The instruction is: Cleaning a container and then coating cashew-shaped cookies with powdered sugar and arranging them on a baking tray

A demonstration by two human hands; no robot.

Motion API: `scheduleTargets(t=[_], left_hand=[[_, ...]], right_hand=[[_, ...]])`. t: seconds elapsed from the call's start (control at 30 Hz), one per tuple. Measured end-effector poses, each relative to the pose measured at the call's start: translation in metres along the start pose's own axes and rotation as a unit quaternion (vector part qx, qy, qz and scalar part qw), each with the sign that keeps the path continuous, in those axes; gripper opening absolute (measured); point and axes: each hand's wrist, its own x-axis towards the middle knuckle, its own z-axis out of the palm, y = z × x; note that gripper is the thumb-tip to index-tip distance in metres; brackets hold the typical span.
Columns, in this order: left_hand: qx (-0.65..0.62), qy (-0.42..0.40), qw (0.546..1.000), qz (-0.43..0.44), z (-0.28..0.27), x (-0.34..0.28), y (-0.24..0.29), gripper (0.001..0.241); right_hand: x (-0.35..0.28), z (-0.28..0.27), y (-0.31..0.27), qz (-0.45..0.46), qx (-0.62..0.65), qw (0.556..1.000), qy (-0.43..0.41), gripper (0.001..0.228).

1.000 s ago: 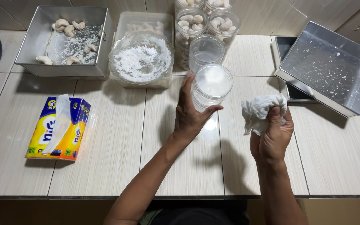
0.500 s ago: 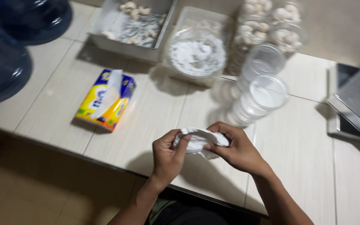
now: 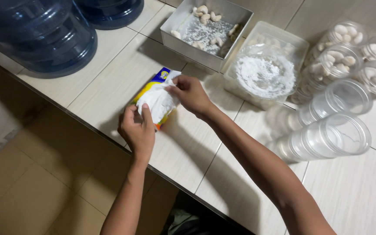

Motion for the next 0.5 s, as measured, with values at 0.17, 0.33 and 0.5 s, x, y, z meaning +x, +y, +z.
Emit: scheduleTargets(t=[0.17, 0.33, 0.5], left_hand=[[0.106, 0.018, 0.993, 0.046, 0.016, 0.019, -0.034, 0.037], [0.073, -0.067, 0.981, 0.169, 0.016, 0.027, -0.040, 0.036], [0.087, -0.170, 0.966, 0.174, 0.019, 0.019, -0.051, 0.031]], right_hand=[[0.059, 0.022, 0.032, -0.018, -0.374, 0.927, -0.013, 0.021], [0.039, 0.031, 0.024, -0.077, -0.548, 0.833, -0.003, 0.043], [0.032, 0.021, 0.053, -0.206, -0.554, 0.806, 0.007, 0.016]])
